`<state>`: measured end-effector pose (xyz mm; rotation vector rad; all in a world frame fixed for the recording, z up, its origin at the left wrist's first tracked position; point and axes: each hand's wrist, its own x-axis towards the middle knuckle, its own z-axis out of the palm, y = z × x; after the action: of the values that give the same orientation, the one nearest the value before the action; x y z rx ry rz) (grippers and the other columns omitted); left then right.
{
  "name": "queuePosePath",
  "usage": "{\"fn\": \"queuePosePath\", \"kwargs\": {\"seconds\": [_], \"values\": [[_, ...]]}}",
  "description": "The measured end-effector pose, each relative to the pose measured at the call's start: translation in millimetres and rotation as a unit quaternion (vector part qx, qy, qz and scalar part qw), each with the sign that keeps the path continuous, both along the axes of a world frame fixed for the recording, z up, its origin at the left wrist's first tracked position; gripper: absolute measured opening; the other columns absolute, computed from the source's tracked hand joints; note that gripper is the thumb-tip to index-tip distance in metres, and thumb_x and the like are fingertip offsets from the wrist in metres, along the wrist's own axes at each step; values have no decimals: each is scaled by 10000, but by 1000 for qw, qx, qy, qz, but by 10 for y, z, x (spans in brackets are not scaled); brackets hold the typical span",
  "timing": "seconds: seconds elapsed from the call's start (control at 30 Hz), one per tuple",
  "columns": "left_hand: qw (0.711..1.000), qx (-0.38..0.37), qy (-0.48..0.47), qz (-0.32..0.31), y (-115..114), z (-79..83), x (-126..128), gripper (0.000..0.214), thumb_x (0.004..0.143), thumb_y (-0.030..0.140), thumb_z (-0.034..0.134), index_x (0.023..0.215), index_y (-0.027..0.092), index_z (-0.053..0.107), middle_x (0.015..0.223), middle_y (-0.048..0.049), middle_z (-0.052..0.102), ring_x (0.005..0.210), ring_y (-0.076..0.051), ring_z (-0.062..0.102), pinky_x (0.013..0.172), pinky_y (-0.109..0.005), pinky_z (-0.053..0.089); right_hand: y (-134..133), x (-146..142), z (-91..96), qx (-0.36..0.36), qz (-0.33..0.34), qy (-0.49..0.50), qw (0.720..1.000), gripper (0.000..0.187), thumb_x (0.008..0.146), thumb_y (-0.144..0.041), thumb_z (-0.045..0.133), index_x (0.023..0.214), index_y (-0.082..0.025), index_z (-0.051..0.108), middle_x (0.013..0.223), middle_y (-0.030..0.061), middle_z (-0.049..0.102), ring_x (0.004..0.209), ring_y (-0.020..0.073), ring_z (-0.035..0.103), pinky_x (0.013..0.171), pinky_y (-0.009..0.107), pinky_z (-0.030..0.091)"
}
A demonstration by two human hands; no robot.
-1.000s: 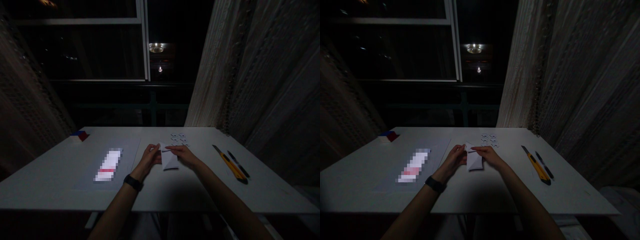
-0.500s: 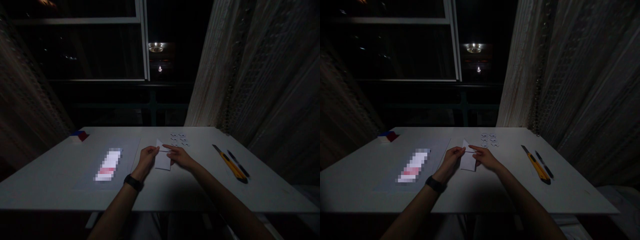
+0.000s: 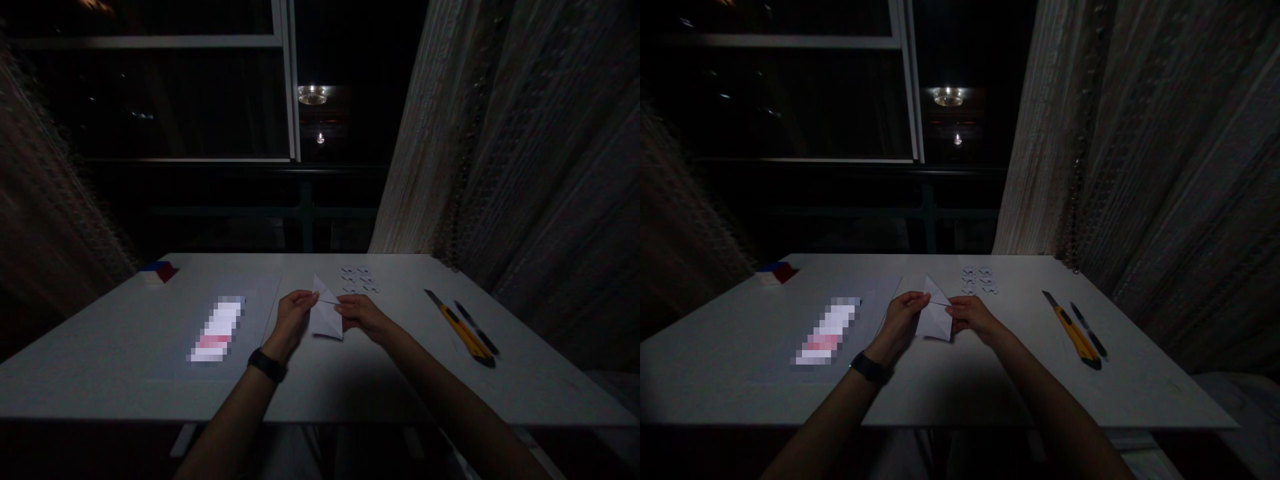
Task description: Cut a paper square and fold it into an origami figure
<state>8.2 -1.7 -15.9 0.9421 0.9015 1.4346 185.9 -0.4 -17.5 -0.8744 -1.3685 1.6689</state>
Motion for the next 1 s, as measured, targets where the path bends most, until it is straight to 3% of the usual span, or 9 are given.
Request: {"fn": "queuePosePath", "kwargs": {"seconds": [0.2, 0.37, 0.5, 0.57, 0.63, 0.73, 0.83, 1.0], "values": [[999, 9, 46, 5, -32, 32, 17, 319, 497, 296, 765, 702, 129, 588, 585, -25, 632, 505, -120, 565, 503, -229, 418, -31, -20, 40, 11, 15, 1, 1000, 435, 563, -310, 737, 940, -119, 633, 790, 66, 662, 687, 171, 608, 664, 312, 467], [991, 23, 134, -5, -51, 46, 41, 336, 508, 308, 753, 752, 131, 606, 581, -23, 639, 487, -126, 565, 480, -222, 411, -32, -79, 33, 36, -36, 12, 999, 435, 611, -364, 700, 967, -124, 627, 758, 57, 661, 700, 174, 605, 696, 315, 447], [978, 64, 191, -50, -43, 9, 57, 360, 571, 300, 707, 876, 123, 633, 591, -28, 644, 509, -127, 569, 488, -217, 407, -36, -44, 75, 60, -43, 37, 997, 687, 609, -308, 713, 1229, -254, 423, 858, 32, 647, 726, 167, 610, 659, 301, 463], [964, 95, 238, -66, -34, -27, 60, 330, 618, 296, 669, 897, 120, 654, 632, -44, 661, 552, -138, 583, 520, -226, 418, -32, -1, 104, 79, -35, 42, 995, 710, 620, -295, 706, 1249, -296, 378, 954, 38, 622, 751, 164, 608, 630, 289, 477], [945, 128, 295, -65, -30, -58, 57, 278, 663, 298, 629, 879, 130, 678, 709, -66, 683, 631, -163, 606, 573, -246, 434, -16, 44, 119, 91, -19, 21, 996, 590, 621, -308, 700, 1162, -257, 469, 963, 48, 609, 708, 153, 605, 579, 277, 487], [909, 180, 371, -61, -48, -71, 46, 232, 712, 301, 581, 862, 170, 700, 817, -77, 697, 746, -199, 620, 661, -275, 439, 18, 94, 114, 107, -12, -48, 993, 376, 619, -349, 692, 922, -159, 577, 735, 21, 610, 524, 109, 567, 484, 245, 468], [879, 222, 415, -75, -90, -36, 41, 220, 747, 318, 544, 844, 209, 709, 834, -68, 698, 753, -205, 622, 672, -277, 430, 39, 114, 99, 132, -19, -105, 985, 344, 611, -367, 691, 847, -146, 572, 586, -25, 566, 433, 85, 523, 430, 213, 433], [874, 236, 417, -78, -161, 36, 58, 187, 739, 307, 553, 785, 229, 717, 743, -54, 697, 694, -193, 617, 626, -248, 417, 59, 106, 47, 171, -34, -189, 966, 285, 619, -389, 669, 702, -132, 579, 436, -40, 518, 389, 92, 509, 388, 186, 367]]}}
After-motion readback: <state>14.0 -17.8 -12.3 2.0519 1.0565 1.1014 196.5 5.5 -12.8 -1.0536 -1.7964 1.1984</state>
